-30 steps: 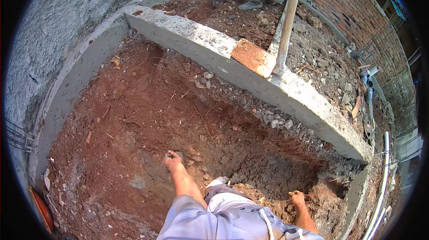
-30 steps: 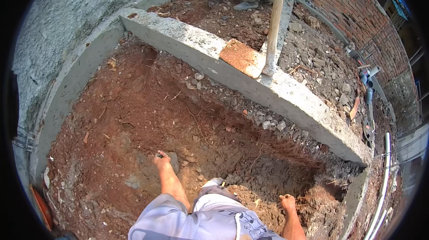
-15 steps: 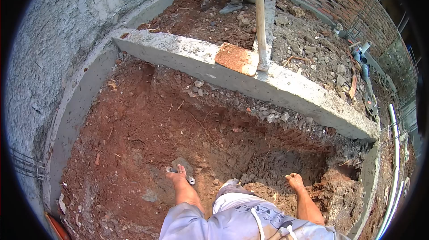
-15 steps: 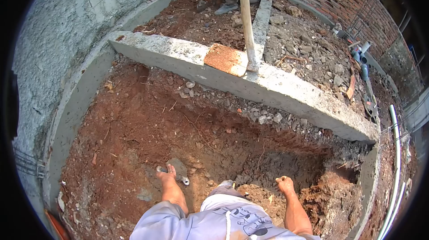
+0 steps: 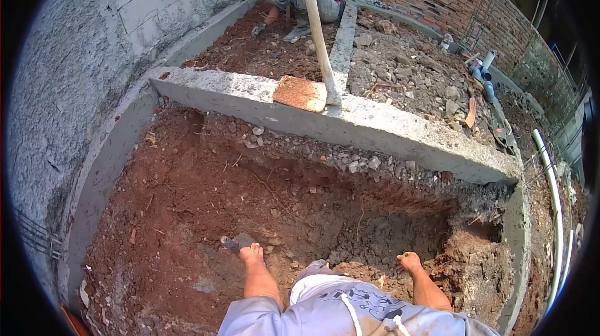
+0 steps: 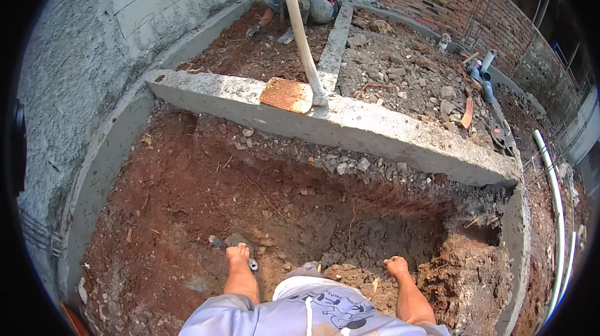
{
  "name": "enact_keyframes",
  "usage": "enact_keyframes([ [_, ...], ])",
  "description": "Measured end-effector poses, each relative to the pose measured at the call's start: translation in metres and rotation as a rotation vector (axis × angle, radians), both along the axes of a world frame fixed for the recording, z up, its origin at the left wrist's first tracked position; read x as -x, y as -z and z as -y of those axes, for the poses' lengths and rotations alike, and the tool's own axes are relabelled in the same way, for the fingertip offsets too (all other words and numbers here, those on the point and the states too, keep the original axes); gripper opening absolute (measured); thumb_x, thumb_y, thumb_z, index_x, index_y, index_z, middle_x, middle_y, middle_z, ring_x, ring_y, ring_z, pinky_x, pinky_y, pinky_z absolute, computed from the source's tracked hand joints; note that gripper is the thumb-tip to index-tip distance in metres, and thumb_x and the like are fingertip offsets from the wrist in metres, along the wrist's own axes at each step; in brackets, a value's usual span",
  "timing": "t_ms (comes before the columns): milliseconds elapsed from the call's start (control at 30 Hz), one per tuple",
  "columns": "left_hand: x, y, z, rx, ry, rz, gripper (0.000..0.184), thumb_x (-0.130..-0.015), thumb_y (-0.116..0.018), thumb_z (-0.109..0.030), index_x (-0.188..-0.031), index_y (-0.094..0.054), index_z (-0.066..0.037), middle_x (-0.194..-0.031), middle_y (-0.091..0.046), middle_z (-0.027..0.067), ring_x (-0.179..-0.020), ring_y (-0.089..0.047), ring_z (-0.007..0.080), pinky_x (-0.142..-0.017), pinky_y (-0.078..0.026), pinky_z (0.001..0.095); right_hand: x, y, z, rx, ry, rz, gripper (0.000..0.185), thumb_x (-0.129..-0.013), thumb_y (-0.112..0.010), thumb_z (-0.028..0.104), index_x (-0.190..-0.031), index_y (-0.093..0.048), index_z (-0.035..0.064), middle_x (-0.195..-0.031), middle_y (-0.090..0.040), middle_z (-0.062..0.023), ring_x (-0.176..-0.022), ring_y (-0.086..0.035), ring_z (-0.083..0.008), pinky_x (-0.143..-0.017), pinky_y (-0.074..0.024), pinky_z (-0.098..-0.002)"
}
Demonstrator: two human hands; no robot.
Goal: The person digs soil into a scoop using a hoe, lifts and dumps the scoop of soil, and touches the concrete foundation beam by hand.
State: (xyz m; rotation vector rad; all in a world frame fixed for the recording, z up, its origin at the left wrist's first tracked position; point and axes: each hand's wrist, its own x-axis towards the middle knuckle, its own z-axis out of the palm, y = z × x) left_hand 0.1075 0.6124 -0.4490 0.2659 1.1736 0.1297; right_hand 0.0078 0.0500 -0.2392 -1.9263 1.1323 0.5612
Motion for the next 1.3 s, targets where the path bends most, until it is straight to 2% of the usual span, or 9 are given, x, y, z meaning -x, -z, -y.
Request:
enact_keyframes([
  [33,0.009,0.023,-0.001,0.006,0.059,0.102,0.058,-0.091,-0.026,-0.041,-0.129,-0.043,0.000,-0.120,-0.060,0.0113,-0.095,-0.064,0.0280,-0.094,-0.045,0.0449,0.009,0.010,0.008,0.004,-0.014,0.019,0.018,-0.086,-0.063,0.017,-0.083,-0.061,-0.0013,-0.070,-0.066,-0.0139,-0.055,-0.066,-0.0245,-0.048,-0.0543,-0.0368],
  [133,0.020,-0.026,0.043,-0.186,0.168,-0.133,0.046,-0.089,-0.035,-0.028,-0.122,-0.049,0.000,-0.115,-0.061,0.0155,-0.095,-0.064,0.0306,-0.095,-0.042,0.0471,0.035,0.042,0.037,0.012,-0.041,0.080,0.016,-0.087,-0.062,0.016,-0.085,-0.058,0.0006,-0.071,-0.064,-0.0127,-0.056,-0.064,-0.0248,-0.050,-0.0543,-0.0376],
  [167,0.020,-0.074,0.072,-0.320,0.268,-0.288,0.038,-0.087,-0.040,-0.021,-0.115,-0.053,0.001,-0.109,-0.063,0.0190,-0.087,-0.066,0.0310,-0.083,-0.048,0.0454,0.045,0.039,0.039,-0.015,0.039,0.078,0.015,-0.086,-0.063,0.015,-0.085,-0.058,0.0010,-0.070,-0.064,-0.0119,-0.055,-0.063,-0.0234,-0.048,-0.0536,-0.0368],
  [333,0.035,-0.112,0.149,-0.555,0.861,-0.312,0.021,-0.085,-0.043,-0.012,-0.097,-0.057,-0.001,-0.086,-0.068,0.0163,-0.053,-0.062,0.0264,-0.043,-0.046,0.0369,0.121,0.040,0.052,-0.079,0.268,0.091,0.009,-0.085,-0.060,0.011,-0.087,-0.058,0.0018,-0.070,-0.064,-0.0129,-0.053,-0.062,-0.0237,-0.044,-0.0526,-0.0373],
  [433,0.029,-0.099,0.183,-0.722,1.288,-0.259,0.017,-0.088,-0.039,-0.011,-0.097,-0.053,-0.007,-0.085,-0.067,0.0109,-0.053,-0.062,0.0202,-0.041,-0.045,0.0312,0.185,0.054,0.063,-0.164,0.479,-0.004,0.010,-0.086,-0.055,0.009,-0.087,-0.058,-0.0006,-0.069,-0.063,-0.0151,-0.051,-0.062,-0.0262,-0.042,-0.0515,-0.0390],
  [533,0.036,-0.134,0.220,-0.808,1.081,-0.050,0.013,-0.082,-0.044,-0.004,-0.079,-0.054,-0.011,-0.067,-0.062,0.0085,-0.047,-0.058,0.0179,-0.036,-0.039,0.0307,0.253,0.089,0.082,-0.159,0.613,-0.086,0.017,-0.089,-0.049,0.014,-0.090,-0.058,-0.0007,-0.069,-0.063,-0.0165,-0.050,-0.062,-0.0273,-0.041,-0.0508,-0.0390],
  [767,0.034,-0.154,0.234,-0.867,1.240,0.078,0.014,-0.085,-0.050,-0.012,-0.074,-0.059,-0.010,-0.066,-0.062,0.0012,-0.051,-0.058,0.0118,-0.041,-0.040,0.0258,0.312,0.099,0.084,-0.040,1.017,0.083,0.031,-0.094,-0.039,0.026,-0.103,-0.056,0.0019,-0.066,-0.061,-0.0147,-0.048,-0.061,-0.0292,-0.039,-0.0489,-0.0389],
  [867,0.026,-0.154,0.232,-0.862,1.328,0.068,0.015,-0.083,-0.050,-0.014,-0.076,-0.062,-0.009,-0.068,-0.063,0.0017,-0.053,-0.059,0.0122,-0.044,-0.042,0.0255,0.296,0.093,0.074,-0.031,1.116,0.139,0.022,-0.090,-0.039,0.018,-0.098,-0.055,0.0051,-0.065,-0.060,-0.0151,-0.046,-0.060,-0.0284,-0.037,-0.0462,-0.0378],
  [1300,-0.039,-0.148,0.226,-0.850,1.457,0.039,0.017,-0.086,-0.052,-0.019,-0.084,-0.062,-0.006,-0.073,-0.067,0.0051,-0.059,-0.063,0.0136,-0.056,-0.049,0.0282,0.217,0.078,0.049,-0.095,0.953,0.340,0.015,-0.085,-0.039,0.017,-0.089,-0.047,0.0059,-0.062,-0.059,-0.0194,-0.042,-0.056,-0.0277,-0.035,-0.0453,-0.0384],
])
